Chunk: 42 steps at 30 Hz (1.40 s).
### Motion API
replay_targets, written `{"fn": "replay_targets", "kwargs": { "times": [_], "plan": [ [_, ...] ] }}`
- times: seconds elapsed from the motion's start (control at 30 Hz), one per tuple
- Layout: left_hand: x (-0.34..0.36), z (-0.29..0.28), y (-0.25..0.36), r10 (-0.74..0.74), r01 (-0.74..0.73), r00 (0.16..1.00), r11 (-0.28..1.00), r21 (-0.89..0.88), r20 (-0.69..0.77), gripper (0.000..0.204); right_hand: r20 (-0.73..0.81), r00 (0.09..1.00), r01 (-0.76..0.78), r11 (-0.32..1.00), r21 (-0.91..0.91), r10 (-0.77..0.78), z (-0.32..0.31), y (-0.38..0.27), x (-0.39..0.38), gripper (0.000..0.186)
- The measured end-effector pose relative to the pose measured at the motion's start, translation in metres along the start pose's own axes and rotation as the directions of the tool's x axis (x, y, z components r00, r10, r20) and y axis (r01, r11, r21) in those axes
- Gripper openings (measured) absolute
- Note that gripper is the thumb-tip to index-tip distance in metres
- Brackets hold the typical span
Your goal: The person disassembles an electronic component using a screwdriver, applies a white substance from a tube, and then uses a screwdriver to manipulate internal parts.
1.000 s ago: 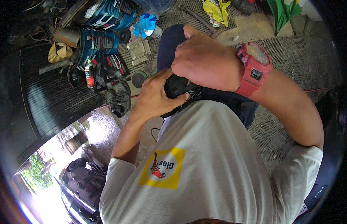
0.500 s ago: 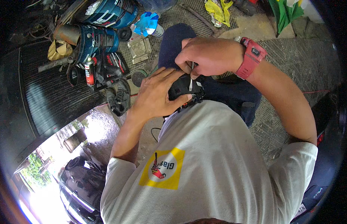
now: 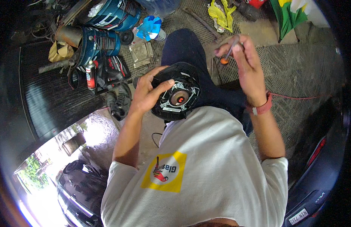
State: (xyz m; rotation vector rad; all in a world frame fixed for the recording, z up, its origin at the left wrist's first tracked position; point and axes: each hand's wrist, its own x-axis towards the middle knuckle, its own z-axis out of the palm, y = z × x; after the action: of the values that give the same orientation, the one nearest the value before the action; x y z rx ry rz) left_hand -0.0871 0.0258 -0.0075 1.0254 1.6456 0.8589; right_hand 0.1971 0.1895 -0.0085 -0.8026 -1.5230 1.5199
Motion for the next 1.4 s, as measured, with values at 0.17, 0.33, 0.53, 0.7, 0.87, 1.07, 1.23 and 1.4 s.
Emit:
{"fn": "replay_targets", "kwargs": {
  "times": [0.17, 0.33, 0.53, 0.7, 0.87, 1.07, 1.23, 1.4],
  "plan": [
    [0.007, -0.005, -0.008, -0.109, 0.108, 0.994, 0.984, -0.142, 0.002, 0.047, -0.046, 0.997, -0.046, 0.921, 0.387, 0.069, 0.024, 0.015, -0.031, 0.024],
    [0.000, -0.006, -0.021, -0.250, 0.236, 0.968, 0.896, -0.375, 0.013, 0.046, -0.081, 0.997, 0.039, 0.943, 0.330, -0.013, 0.055, -0.009, -0.035, 0.027],
    [-0.004, 0.001, -0.029, -0.258, 0.225, 0.966, 0.818, -0.530, 0.012, 0.047, -0.103, 0.953, 0.301, 0.874, 0.381, -0.283, 0.082, 0.009, -0.038, 0.015],
    [-0.005, 0.002, -0.021, -0.272, 0.235, 0.962, 0.865, -0.443, -0.020, 0.052, -0.010, 0.983, 0.184, 0.960, 0.211, -0.186, 0.091, 0.035, -0.043, 0.014],
    [-0.005, 0.003, -0.012, -0.268, 0.234, 0.963, 0.886, -0.401, -0.030, 0.048, 0.087, 0.978, 0.195, 0.980, -0.029, -0.192, 0.087, 0.027, -0.035, 0.013],
    [-0.005, 0.002, -0.006, -0.256, 0.228, 0.966, 0.916, -0.330, -0.041, 0.042, -0.052, 0.877, 0.479, 0.864, 0.154, -0.477, 0.089, 0.005, -0.037, 0.016],
    [-0.017, 0.009, -0.014, -0.203, 0.169, 0.973, 0.951, -0.260, -0.112, 0.041, -0.150, 0.918, 0.394, 0.889, 0.234, -0.368, 0.094, 0.015, -0.042, 0.013],
    [-0.008, 0.007, -0.003, -0.226, 0.209, 0.969, 0.965, -0.161, -0.098, 0.045, 0.122, 0.983, 0.164, 0.960, -0.225, -0.139, 0.083, 0.033, -0.039, 0.011]
  ]
}}
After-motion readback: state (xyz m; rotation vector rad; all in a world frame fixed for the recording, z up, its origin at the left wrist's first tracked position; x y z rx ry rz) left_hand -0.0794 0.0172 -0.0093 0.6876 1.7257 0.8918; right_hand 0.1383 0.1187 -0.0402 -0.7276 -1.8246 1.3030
